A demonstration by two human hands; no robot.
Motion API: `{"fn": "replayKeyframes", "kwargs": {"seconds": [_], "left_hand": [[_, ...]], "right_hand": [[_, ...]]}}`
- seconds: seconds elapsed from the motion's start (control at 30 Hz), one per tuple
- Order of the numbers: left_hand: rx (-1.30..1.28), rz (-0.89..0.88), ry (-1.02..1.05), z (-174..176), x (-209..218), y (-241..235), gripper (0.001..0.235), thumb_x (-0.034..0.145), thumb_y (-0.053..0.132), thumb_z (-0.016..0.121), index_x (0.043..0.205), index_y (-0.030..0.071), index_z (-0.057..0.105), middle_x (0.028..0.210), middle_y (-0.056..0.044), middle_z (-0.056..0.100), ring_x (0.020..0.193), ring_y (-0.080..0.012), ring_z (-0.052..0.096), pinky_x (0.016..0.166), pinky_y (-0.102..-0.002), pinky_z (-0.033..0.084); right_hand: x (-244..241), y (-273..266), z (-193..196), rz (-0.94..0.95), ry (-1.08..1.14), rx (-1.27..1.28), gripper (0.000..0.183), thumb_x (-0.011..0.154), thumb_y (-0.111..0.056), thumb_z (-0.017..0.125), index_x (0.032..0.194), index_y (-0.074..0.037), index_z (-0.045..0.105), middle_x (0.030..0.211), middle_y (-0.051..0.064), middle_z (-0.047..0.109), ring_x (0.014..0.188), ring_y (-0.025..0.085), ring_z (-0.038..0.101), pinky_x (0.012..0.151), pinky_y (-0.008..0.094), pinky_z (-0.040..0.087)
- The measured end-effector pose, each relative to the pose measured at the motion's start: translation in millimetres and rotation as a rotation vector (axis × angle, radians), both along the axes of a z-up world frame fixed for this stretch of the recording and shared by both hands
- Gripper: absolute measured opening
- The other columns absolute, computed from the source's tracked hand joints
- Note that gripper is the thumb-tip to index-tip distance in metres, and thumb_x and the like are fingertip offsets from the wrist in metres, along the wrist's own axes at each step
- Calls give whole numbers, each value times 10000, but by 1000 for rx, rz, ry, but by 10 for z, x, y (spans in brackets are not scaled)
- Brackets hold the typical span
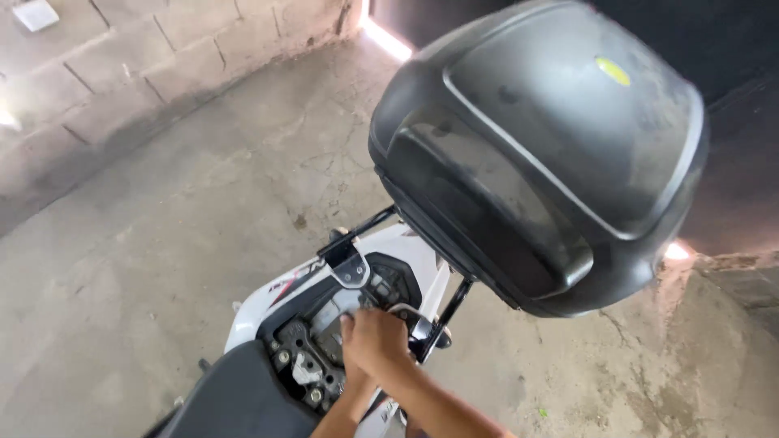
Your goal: Installing or removing a luggage rack on a motorcycle using hand tools
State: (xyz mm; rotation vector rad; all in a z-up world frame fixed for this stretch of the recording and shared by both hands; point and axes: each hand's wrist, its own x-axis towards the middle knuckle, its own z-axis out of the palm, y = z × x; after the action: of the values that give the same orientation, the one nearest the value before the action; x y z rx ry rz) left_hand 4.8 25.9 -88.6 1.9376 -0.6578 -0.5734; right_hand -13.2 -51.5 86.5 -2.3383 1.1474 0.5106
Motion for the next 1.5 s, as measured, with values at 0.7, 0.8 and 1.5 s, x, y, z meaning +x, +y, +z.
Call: {"fn": "replayKeyframes", "kwargs": {"seconds": [0.7,0.8,1.5], "left_hand": [[-227,-217,220,1216,197,-80,344,844,3,658,1181,45,710,1096,-218,692,802,-388,725,635,-436,569],[-320,-379,150,1142,149,-144,250,833,1,661,1064,37,748,1016,-218,715,878,-434,719,706,-467,572],[-180,-306,-101,1196,-114,-174,175,919,-19,550,990,12,708,954,-106,727,755,-179,711,640,-239,590]], "right_hand": [[-893,-369,-528,4,-24,-159,445,894,-594,486,794,-201,668,792,80,695,846,353,729,757,501,576],[-961,-178,-426,-95,-53,-118,335,867,-544,541,958,-229,606,863,53,706,899,334,731,803,491,572],[-2158,-7,-144,-205,-607,-84,218,873,-264,648,999,-117,750,804,-3,797,589,101,731,516,219,606]]}}
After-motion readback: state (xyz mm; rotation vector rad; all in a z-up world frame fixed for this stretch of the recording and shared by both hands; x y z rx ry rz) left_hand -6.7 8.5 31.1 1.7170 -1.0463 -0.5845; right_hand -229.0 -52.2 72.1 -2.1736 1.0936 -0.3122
